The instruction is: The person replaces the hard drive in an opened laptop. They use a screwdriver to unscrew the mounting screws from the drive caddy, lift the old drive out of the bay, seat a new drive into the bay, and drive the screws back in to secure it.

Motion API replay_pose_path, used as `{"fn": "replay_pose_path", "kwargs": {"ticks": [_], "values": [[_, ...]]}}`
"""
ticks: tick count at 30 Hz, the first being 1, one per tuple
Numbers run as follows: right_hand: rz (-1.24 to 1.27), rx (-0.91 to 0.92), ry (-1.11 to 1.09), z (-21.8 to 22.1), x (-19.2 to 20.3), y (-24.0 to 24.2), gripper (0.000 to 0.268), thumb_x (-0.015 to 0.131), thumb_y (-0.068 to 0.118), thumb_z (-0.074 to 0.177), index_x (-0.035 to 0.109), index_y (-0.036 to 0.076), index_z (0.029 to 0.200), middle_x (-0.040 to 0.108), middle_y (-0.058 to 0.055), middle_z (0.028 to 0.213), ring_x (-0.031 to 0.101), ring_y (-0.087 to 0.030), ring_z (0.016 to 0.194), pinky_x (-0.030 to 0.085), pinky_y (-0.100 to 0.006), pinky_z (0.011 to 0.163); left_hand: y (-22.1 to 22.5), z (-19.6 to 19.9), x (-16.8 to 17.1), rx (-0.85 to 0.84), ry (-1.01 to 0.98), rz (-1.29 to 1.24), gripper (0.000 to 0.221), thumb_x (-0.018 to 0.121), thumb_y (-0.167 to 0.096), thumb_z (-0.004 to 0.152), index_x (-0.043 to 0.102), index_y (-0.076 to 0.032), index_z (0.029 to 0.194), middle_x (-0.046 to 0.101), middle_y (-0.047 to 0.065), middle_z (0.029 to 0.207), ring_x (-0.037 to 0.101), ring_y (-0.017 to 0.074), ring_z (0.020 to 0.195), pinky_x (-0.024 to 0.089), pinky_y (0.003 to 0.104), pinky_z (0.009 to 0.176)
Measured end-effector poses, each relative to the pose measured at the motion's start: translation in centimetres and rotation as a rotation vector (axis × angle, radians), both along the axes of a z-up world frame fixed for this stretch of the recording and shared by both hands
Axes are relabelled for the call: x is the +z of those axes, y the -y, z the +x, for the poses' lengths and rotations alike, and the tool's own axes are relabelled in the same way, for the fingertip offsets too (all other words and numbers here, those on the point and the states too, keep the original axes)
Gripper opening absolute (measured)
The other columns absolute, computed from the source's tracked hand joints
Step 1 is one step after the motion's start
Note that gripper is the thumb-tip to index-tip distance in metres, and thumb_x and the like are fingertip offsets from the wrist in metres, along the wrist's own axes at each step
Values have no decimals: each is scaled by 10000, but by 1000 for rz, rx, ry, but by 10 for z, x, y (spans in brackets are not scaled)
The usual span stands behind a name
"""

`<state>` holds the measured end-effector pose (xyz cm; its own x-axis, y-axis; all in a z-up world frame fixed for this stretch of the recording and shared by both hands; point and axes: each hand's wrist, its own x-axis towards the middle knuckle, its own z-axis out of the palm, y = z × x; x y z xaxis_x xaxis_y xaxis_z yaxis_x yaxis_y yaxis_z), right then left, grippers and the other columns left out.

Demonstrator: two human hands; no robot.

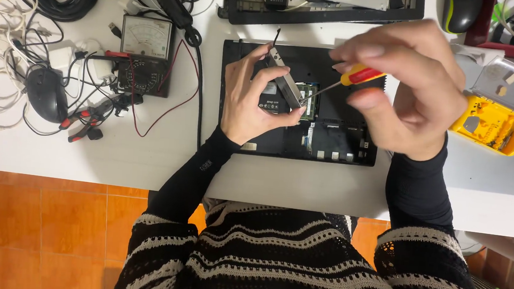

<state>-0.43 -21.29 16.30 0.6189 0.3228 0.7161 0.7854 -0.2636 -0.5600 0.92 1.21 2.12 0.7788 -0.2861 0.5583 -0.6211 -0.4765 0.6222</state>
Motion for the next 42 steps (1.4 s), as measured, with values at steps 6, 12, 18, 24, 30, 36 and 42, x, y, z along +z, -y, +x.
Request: {"fn": "replay_pose_path", "kwargs": {"ticks": [6,12,18,24,30,36,42], "values": [[-48,-19,1,1,7,-5,291,733,105,992,543,-34,1162,599,-203,1037,717,-313,949,629,-354,780,0,0,-5,3,-12,2,690,981,-341,691,633,-179,1264,489,155,1489,522,357,1297,444,459,1101],[-66,-8,48,4,-4,5,309,796,129,972,585,-33,1128,603,-194,1039,717,-335,947,619,-353,746,1,0,-3,-9,-26,12,693,988,-346,699,633,-172,1268,481,157,1494,519,352,1300,441,466,1100],[-67,-44,-8,1,-7,11,256,774,106,1088,593,-5,1231,701,-165,1043,737,-268,976,552,-311,808,1,1,-2,-19,-16,15,686,989,-347,698,630,-165,1253,487,161,1497,516,355,1302,436,456,1098],[-85,-34,14,2,6,6,206,725,68,940,585,-10,1068,724,-140,891,720,-256,867,490,-317,764,2,0,-1,-11,2,0,698,986,-322,676,622,-161,1250,499,163,1470,524,345,1325,413,459,1100],[-88,-108,-97,-8,9,6,205,763,46,1040,586,9,1136,742,-102,913,682,-188,878,481,-257,837,3,-1,-10,20,-3,-52,960,1007,-314,668,428,-90,1399,502,162,1475,543,305,1313,421,466,1107],[-41,-152,-180,-10,17,-2,181,796,28,1004,633,-6,1074,744,-115,926,672,-192,889,568,-261,872,4,-4,-14,61,-44,-135,1082,1033,-270,647,318,-85,1437,465,142,1501,518,291,1341,468,408,1050],[-88,-209,-115,-11,24,-6,170,789,29,949,634,-16,1006,738,-129,926,637,-214,859,484,-289,827,3,-3,-12,93,-61,-124,1072,1034,-287,628,353,-71,1428,470,134,1506,535,300,1346,474,415,1023]]}}
